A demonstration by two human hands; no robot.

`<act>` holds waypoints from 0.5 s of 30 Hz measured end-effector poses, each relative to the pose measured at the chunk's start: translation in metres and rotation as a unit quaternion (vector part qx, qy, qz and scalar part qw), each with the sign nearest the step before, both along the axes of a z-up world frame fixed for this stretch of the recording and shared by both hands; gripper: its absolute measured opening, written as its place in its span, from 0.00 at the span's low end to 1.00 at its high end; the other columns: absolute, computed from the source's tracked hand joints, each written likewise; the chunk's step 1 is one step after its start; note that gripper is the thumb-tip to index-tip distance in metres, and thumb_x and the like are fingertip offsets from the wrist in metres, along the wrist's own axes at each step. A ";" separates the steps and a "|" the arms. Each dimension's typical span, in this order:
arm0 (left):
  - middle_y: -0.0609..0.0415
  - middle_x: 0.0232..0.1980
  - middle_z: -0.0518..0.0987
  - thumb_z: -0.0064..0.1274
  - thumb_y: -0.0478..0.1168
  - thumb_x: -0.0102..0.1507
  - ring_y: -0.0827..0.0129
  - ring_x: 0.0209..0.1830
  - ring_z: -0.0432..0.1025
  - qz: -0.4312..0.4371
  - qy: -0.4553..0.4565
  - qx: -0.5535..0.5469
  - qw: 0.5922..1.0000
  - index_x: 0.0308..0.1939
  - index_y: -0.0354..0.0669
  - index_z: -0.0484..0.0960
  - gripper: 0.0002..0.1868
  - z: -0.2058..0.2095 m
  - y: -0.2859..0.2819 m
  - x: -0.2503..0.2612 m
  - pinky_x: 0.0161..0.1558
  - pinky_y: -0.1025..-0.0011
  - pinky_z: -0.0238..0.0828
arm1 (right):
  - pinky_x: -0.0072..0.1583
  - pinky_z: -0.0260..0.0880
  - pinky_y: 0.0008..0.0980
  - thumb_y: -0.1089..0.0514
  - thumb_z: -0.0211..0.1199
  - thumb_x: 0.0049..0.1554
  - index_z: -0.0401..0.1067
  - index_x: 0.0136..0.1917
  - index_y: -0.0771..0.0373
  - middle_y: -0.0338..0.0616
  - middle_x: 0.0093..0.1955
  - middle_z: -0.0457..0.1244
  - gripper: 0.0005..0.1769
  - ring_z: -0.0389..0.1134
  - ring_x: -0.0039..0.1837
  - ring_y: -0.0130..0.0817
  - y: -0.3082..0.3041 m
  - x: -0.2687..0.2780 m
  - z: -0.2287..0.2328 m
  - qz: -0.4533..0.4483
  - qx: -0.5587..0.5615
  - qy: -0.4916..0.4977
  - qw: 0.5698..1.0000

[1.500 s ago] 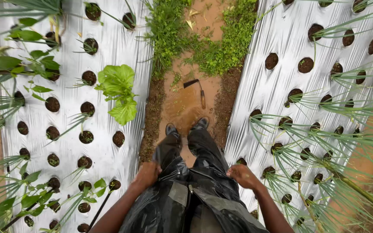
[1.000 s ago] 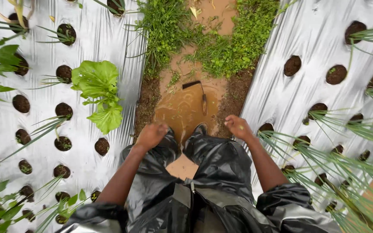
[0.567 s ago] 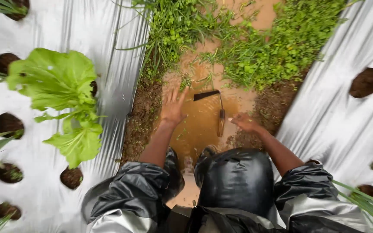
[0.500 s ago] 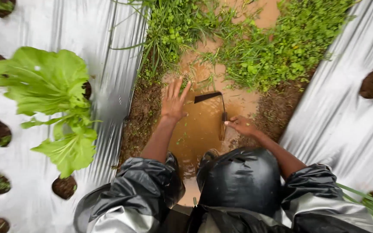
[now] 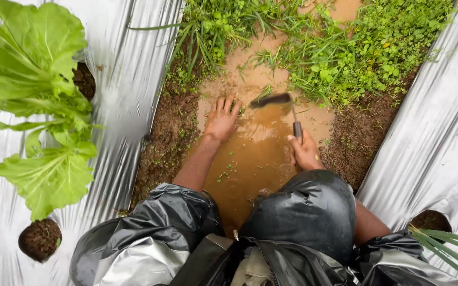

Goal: The person uses a hand hoe to scrape and loosen weeds growing in a muddy path between rows of plants covered with plastic mulch. They gather the uprooted weeds by hand and move them aside.

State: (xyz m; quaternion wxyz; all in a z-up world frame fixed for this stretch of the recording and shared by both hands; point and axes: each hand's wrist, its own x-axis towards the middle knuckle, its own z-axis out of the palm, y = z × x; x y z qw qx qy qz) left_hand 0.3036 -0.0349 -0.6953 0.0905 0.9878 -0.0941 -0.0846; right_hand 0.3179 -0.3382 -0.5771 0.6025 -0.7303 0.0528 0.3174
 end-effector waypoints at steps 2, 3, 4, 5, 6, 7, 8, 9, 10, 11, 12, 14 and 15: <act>0.42 0.65 0.64 0.65 0.49 0.57 0.50 0.59 0.65 -0.001 -0.042 0.003 0.999 0.63 0.49 0.67 0.34 0.014 -0.006 -0.013 0.53 0.54 0.68 | 0.23 0.62 0.36 0.53 0.54 0.69 0.55 0.50 0.64 0.46 0.20 0.57 0.14 0.59 0.17 0.39 0.013 0.018 0.012 -0.015 0.005 -0.040 0.999; 0.43 0.59 0.68 0.58 0.44 0.62 0.52 0.51 0.71 -0.005 -0.083 0.004 0.997 0.58 0.47 0.70 0.22 0.021 -0.009 -0.020 0.44 0.58 0.72 | 0.23 0.62 0.37 0.54 0.54 0.70 0.55 0.53 0.65 0.44 0.23 0.57 0.13 0.60 0.18 0.38 0.019 0.027 0.019 -0.032 0.009 -0.079 0.996; 0.43 0.59 0.68 0.58 0.44 0.62 0.52 0.51 0.71 -0.003 -0.084 0.007 0.996 0.58 0.47 0.70 0.22 0.014 -0.011 -0.027 0.44 0.58 0.72 | 0.23 0.62 0.37 0.54 0.54 0.70 0.55 0.53 0.65 0.44 0.23 0.57 0.13 0.60 0.18 0.38 0.028 0.038 0.019 -0.029 0.012 -0.080 0.996; 0.48 0.52 0.70 0.54 0.42 0.62 0.59 0.42 0.73 -0.017 -0.122 0.035 0.992 0.51 0.50 0.71 0.14 0.007 -0.013 -0.033 0.37 0.63 0.72 | 0.22 0.61 0.36 0.56 0.52 0.71 0.54 0.52 0.64 0.43 0.22 0.55 0.12 0.58 0.18 0.37 0.038 0.051 0.018 -0.052 0.048 -0.107 0.992; 0.54 0.45 0.72 0.49 0.41 0.63 0.65 0.33 0.75 -0.032 -0.157 0.062 0.985 0.45 0.53 0.73 0.07 0.000 -0.017 -0.041 0.29 0.68 0.72 | 0.21 0.59 0.36 0.57 0.51 0.71 0.53 0.52 0.63 0.42 0.22 0.54 0.11 0.57 0.17 0.37 0.046 0.061 0.018 -0.075 0.082 -0.131 0.985; 0.54 0.45 0.72 0.49 0.41 0.63 0.65 0.33 0.75 -0.031 -0.156 0.064 0.985 0.45 0.53 0.73 0.07 0.008 -0.022 -0.050 0.29 0.68 0.72 | 0.21 0.59 0.36 0.57 0.51 0.71 0.53 0.52 0.63 0.42 0.22 0.54 0.11 0.57 0.17 0.37 0.054 0.070 0.010 -0.074 0.084 -0.129 0.985; 0.51 0.46 0.71 0.50 0.38 0.63 0.58 0.34 0.77 -0.044 -0.110 -0.007 0.993 0.47 0.51 0.72 0.09 0.015 -0.025 -0.057 0.31 0.65 0.76 | 0.22 0.61 0.32 0.57 0.51 0.71 0.54 0.53 0.63 0.38 0.26 0.55 0.09 0.57 0.19 0.30 0.064 0.083 0.002 -0.089 0.092 -0.106 0.986; 0.47 0.47 0.71 0.50 0.35 0.63 0.52 0.34 0.78 -0.058 -0.063 -0.079 0.993 0.50 0.49 0.72 0.11 0.021 -0.029 -0.062 0.33 0.62 0.79 | 0.22 0.62 0.29 0.57 0.50 0.71 0.55 0.54 0.63 0.34 0.30 0.57 0.08 0.57 0.21 0.24 0.075 0.095 -0.006 -0.104 0.099 -0.083 0.986; 0.47 0.47 0.71 0.50 0.35 0.63 0.52 0.34 0.78 -0.054 -0.063 -0.080 0.993 0.50 0.49 0.72 0.11 0.027 -0.030 -0.065 0.33 0.62 0.79 | 0.22 0.62 0.29 0.57 0.50 0.71 0.55 0.54 0.63 0.34 0.30 0.57 0.08 0.57 0.21 0.24 0.080 0.097 -0.015 -0.100 0.098 -0.083 0.987; 0.43 0.48 0.72 0.51 0.32 0.63 0.49 0.40 0.78 -0.078 -0.043 -0.118 0.989 0.55 0.47 0.70 0.17 0.032 -0.031 -0.066 0.39 0.60 0.79 | 0.21 0.60 0.31 0.58 0.52 0.69 0.56 0.52 0.63 0.36 0.28 0.56 0.08 0.56 0.20 0.26 0.085 0.099 -0.024 -0.121 0.119 -0.068 0.983; 0.39 0.50 0.73 0.52 0.29 0.63 0.45 0.46 0.78 -0.105 -0.023 -0.154 0.982 0.61 0.46 0.68 0.23 0.038 -0.029 -0.067 0.44 0.58 0.79 | 0.20 0.59 0.33 0.58 0.53 0.67 0.56 0.50 0.63 0.38 0.27 0.54 0.09 0.54 0.19 0.28 0.091 0.101 -0.034 -0.146 0.141 -0.054 0.978; 0.38 0.61 0.66 0.57 0.52 0.56 0.45 0.60 0.68 -0.088 0.057 -0.133 0.985 0.67 0.48 0.64 0.37 0.096 -0.033 -0.062 0.56 0.54 0.71 | 0.20 0.59 0.33 0.58 0.53 0.67 0.56 0.49 0.64 0.38 0.27 0.54 0.09 0.55 0.19 0.29 0.087 0.088 -0.029 -0.147 0.145 -0.054 0.977; 0.37 0.72 0.59 0.62 0.74 0.48 0.44 0.73 0.58 -0.070 0.136 -0.112 0.982 0.72 0.51 0.59 0.58 0.125 -0.034 -0.059 0.69 0.49 0.63 | 0.19 0.59 0.34 0.58 0.53 0.67 0.56 0.48 0.64 0.39 0.27 0.54 0.10 0.55 0.19 0.30 0.086 0.082 -0.026 -0.148 0.149 -0.055 0.976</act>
